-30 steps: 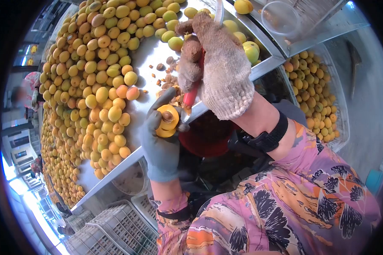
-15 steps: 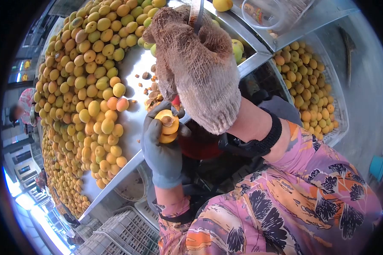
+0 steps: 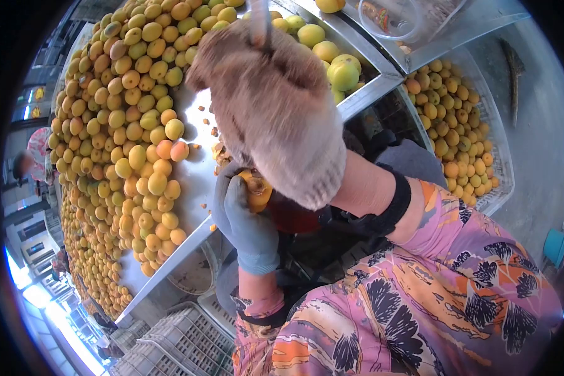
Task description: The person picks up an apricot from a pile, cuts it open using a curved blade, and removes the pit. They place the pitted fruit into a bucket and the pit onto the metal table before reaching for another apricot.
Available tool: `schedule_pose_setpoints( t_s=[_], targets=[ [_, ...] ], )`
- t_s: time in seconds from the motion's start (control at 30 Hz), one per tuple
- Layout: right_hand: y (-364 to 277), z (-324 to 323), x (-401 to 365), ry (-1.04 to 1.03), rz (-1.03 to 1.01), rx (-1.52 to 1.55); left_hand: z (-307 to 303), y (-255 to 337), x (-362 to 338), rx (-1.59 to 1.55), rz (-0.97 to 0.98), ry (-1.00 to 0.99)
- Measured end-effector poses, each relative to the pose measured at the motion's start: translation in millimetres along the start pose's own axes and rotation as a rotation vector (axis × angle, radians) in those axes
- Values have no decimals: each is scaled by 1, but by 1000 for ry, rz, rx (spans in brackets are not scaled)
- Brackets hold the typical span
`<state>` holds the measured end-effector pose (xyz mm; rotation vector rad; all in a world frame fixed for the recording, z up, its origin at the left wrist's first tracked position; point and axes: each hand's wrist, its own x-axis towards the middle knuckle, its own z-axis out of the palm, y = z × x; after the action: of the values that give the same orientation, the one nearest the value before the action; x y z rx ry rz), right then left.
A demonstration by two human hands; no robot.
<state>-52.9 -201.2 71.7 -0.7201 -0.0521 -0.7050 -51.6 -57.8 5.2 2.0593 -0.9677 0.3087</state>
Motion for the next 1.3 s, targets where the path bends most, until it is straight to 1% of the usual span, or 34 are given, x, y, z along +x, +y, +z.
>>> schedule_pose_setpoints(
  t_s=[0.07, 0.1, 0.13, 0.17, 0.2, 0.23, 0.27, 0.33, 0.37, 0.43, 0.47, 0.53, 0.57, 0.6, 0.63, 0.67, 0.7, 0.73, 0.77, 0.8, 0.83, 0.87, 0.9, 0.93, 0.97, 1.0, 1.03, 1.07, 1.1, 1.13, 1.17, 1.2, 1.23, 1.3],
  targets=[
    [4, -13, 7, 43, 210, 106, 2, 15, 5, -23, -19, 19],
    [3, -15, 7, 43, 212, 105, 1, 27, 9, -92, -148, 8],
    [1, -17, 8, 89, 263, 83, 1, 33, 12, -160, -276, -1],
    [0, -18, 9, 133, 313, 61, 2, 27, 11, -158, -276, 1],
    [1, -18, 9, 169, 365, 150, 4, 20, 12, -71, -144, 16],
    [1, -19, 10, 170, 366, 151, 5, 17, 11, 17, -13, 29],
    [1, -21, 12, 155, 363, 148, 5, 16, 7, 18, -14, 29],
    [1, -21, 12, 141, 360, 146, 4, 21, 4, -504, -371, -64],
    [3, -20, 12, 164, 374, 178, 4, 23, 4, -504, -371, -65],
    [4, -20, 11, 186, 388, 211, 3, 28, 6, -1221, -734, 10],
    [4, -20, 11, 169, 360, 168, 2, 31, 8, -1220, -733, 11],
    [4, -19, 12, 149, 333, 127, -1, 36, 10, -1357, -830, 67],
    [4, -19, 13, 223, 444, 302, -1, 33, 10, -1357, -829, 70],
    [4, -18, 14, 297, 555, 478, 0, 29, 11, -1486, -882, 41],
    [8, -18, 15, 295, 558, 479, -1, 24, 12, -1614, -933, 10],
    [12, -18, 15, 346, 560, 466, -3, 21, 13, -1612, -931, 13],
    [15, -19, 15, 399, 560, 452, -5, 17, 13, -1554, -1008, 47],
    [15, -21, 16, 398, 560, 452, -6, 15, 13, -1495, -1084, 82],
    [14, -22, 16, 356, 523, 371, -7, 13, 14, -1494, -1083, 83],
    [14, -23, 17, 312, 487, 291, -9, 10, 14, -1440, -1042, 104],
    [12, -25, 18, 306, 490, 293, -11, 8, 15, -1385, -1000, 126],
    [10, -28, 19, 207, 485, 253, -15, 6, 16, -1385, -996, 133],
    [8, -30, 19, 107, 479, 211, -19, 4, 17, -1390, -1006, 78],
    [12, -35, 16, -19, 401, 130, -23, 2, 18, -1394, -1016, 22],
    [5, -28, 16, -25, 404, 130, -25, 1, 19, -1398, -1026, -35],
    [-8, -14, 16, -129, 515, -229, -26, -1, 18, -1322, -1042, -56],
    [-15, -7, 16, -232, 613, -590, -27, 0, 20, -1320, -1039, -51],
    [-7, -10, 16, -458, 586, -694, -28, 0, 22, -1298, -1100, -19],
    [-6, -15, 15, -696, 439, -835, -29, 1, 23, -1274, -1162, 13],
    [-5, -17, 11, -744, 525, -855, -30, -2, 21, -1275, -1161, 16],
    [-6, -16, 9, -791, 612, -873, -30, -8, 17, -1048, -1066, -41],
    [1, -20, 5, -822, 495, -949, -31, -16, 12, -822, -966, -94],
    [4, -23, 4, -825, 496, -949, -31, -23, 6, -598, -862, -145],
    [6, -24, 3, -821, 501, -1048, -32, -26, 4, -155, -639, -238]
  ],
)
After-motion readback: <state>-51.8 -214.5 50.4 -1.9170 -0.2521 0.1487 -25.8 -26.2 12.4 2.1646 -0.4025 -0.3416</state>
